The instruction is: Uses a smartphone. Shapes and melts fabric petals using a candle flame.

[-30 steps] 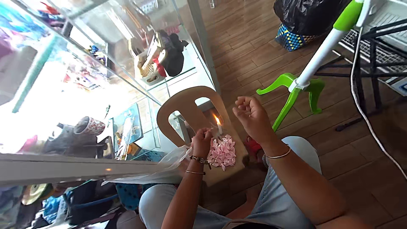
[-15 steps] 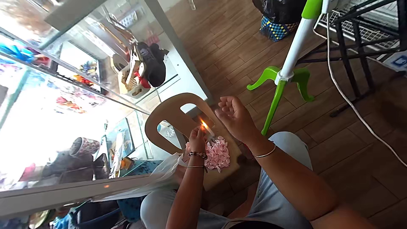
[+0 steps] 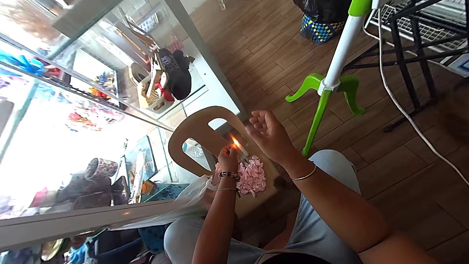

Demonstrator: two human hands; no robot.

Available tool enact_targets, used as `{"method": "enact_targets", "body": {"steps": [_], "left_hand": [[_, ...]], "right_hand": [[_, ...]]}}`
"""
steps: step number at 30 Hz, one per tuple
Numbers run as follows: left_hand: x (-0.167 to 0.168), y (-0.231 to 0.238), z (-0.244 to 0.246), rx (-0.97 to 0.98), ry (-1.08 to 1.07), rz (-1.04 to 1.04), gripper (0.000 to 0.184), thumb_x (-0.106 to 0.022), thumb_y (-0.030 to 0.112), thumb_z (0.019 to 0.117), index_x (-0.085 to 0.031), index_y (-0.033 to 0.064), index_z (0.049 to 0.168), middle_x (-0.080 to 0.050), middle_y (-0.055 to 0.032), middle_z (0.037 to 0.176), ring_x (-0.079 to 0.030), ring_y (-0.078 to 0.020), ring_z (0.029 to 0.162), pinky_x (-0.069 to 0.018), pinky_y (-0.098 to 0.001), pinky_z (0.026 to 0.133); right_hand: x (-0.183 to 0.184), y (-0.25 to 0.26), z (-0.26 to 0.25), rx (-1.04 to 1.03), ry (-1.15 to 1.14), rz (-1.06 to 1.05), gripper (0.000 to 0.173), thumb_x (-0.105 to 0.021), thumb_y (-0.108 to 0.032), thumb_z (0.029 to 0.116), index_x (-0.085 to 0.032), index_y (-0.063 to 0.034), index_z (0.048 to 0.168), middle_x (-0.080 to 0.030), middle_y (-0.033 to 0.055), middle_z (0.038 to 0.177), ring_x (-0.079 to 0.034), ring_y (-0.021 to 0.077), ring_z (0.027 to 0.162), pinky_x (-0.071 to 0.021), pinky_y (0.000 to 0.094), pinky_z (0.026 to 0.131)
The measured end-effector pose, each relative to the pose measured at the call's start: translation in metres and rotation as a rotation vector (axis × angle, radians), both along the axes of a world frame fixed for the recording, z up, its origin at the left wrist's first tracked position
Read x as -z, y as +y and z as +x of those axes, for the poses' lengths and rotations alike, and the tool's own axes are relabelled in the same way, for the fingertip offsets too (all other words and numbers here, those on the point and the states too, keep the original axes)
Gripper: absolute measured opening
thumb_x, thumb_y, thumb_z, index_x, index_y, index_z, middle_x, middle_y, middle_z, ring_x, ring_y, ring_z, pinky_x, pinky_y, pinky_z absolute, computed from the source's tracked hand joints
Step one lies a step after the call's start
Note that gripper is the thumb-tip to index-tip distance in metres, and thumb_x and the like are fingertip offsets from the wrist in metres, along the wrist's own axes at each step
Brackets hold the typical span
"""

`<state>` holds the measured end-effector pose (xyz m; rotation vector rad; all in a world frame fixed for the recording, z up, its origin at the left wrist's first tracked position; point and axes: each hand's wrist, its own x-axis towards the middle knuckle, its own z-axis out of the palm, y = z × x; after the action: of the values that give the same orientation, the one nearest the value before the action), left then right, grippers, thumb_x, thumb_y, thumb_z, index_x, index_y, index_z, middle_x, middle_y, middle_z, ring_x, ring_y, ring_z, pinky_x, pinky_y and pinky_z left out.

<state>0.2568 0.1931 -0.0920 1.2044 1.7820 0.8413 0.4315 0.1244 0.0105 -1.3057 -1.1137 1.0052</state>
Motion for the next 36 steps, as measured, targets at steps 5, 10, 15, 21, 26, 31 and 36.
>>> {"method": "enact_targets", "body": {"steps": [5,10,15,21,26,31,36], "left_hand": [[-0.003,-0.002,0.002,0.030,0.075,-0.018,0.021,-0.058,0.016,0.1051,-0.067,0.0007,0.117,-0.067,-0.0111,0.097,-0.061,-0.0163,0.080,-0.0520,-0.0349,0.073],[-0.002,-0.006,0.001,0.031,0.091,0.026,0.017,-0.060,0.013,0.1036,-0.067,0.0004,0.112,-0.065,-0.0073,0.087,-0.057,-0.0115,0.071,-0.0484,-0.0293,0.068],[-0.005,-0.006,-0.002,0.085,0.168,0.057,0.017,-0.061,0.014,0.1028,-0.068,0.0004,0.111,-0.065,-0.0085,0.087,-0.059,-0.0137,0.074,-0.0502,-0.0334,0.074],[-0.015,-0.013,-0.015,0.154,0.184,0.042,0.018,-0.062,0.015,0.1030,-0.068,0.0011,0.112,-0.066,-0.0084,0.086,-0.059,-0.0148,0.073,-0.0505,-0.0358,0.073],[-0.053,-0.043,-0.042,0.149,-0.112,0.072,0.012,-0.061,0.011,0.1027,-0.067,0.0016,0.107,-0.067,-0.0025,0.084,-0.061,-0.0062,0.072,-0.0499,-0.0225,0.065],[-0.068,-0.070,-0.070,0.095,-0.429,0.149,0.012,-0.054,0.003,0.1027,-0.065,0.0033,0.097,-0.067,-0.0015,0.082,-0.063,-0.0066,0.072,-0.0517,-0.0195,0.063],[-0.066,-0.075,-0.084,0.103,-0.550,0.261,0.013,-0.056,-0.001,0.0998,-0.067,0.0042,0.096,-0.069,0.0004,0.081,-0.062,-0.0032,0.069,-0.0516,-0.0170,0.063]], "right_hand": [[0.000,0.000,-0.001,-0.003,0.004,-0.006,0.046,-0.059,-0.027,0.1036,-0.046,-0.0105,0.144,-0.060,0.0143,0.133,-0.064,0.0272,0.106,-0.0549,0.0423,0.079],[0.002,0.000,-0.003,-0.009,-0.008,-0.009,0.046,-0.059,-0.029,0.1037,-0.047,-0.0115,0.144,-0.061,0.0138,0.132,-0.064,0.0270,0.107,-0.0550,0.0427,0.080],[0.006,0.010,-0.006,0.003,-0.005,0.025,0.045,-0.062,-0.023,0.1027,-0.049,-0.0059,0.142,-0.061,0.0150,0.132,-0.064,0.0258,0.110,-0.0546,0.0414,0.086],[0.003,0.007,-0.015,-0.035,-0.049,0.001,0.046,-0.059,-0.026,0.1041,-0.046,-0.0103,0.145,-0.061,0.0132,0.132,-0.065,0.0255,0.104,-0.0553,0.0408,0.079],[0.008,0.013,-0.032,-0.119,-0.103,0.021,0.016,-0.060,-0.020,0.1045,-0.063,-0.0052,0.108,-0.060,0.0056,0.076,-0.052,0.0111,0.056,-0.0448,0.0258,0.051],[0.020,0.013,-0.063,-0.412,-0.017,-0.031,0.015,-0.066,-0.016,0.1001,-0.069,-0.0021,0.107,-0.067,0.0056,0.088,-0.063,0.0100,0.074,-0.0552,0.0274,0.070],[0.026,0.009,-0.088,-0.502,0.119,-0.065,0.023,-0.070,-0.006,0.0949,-0.066,-0.0021,0.117,-0.072,0.0071,0.105,-0.071,0.0122,0.089,-0.0608,0.0280,0.081]]}}
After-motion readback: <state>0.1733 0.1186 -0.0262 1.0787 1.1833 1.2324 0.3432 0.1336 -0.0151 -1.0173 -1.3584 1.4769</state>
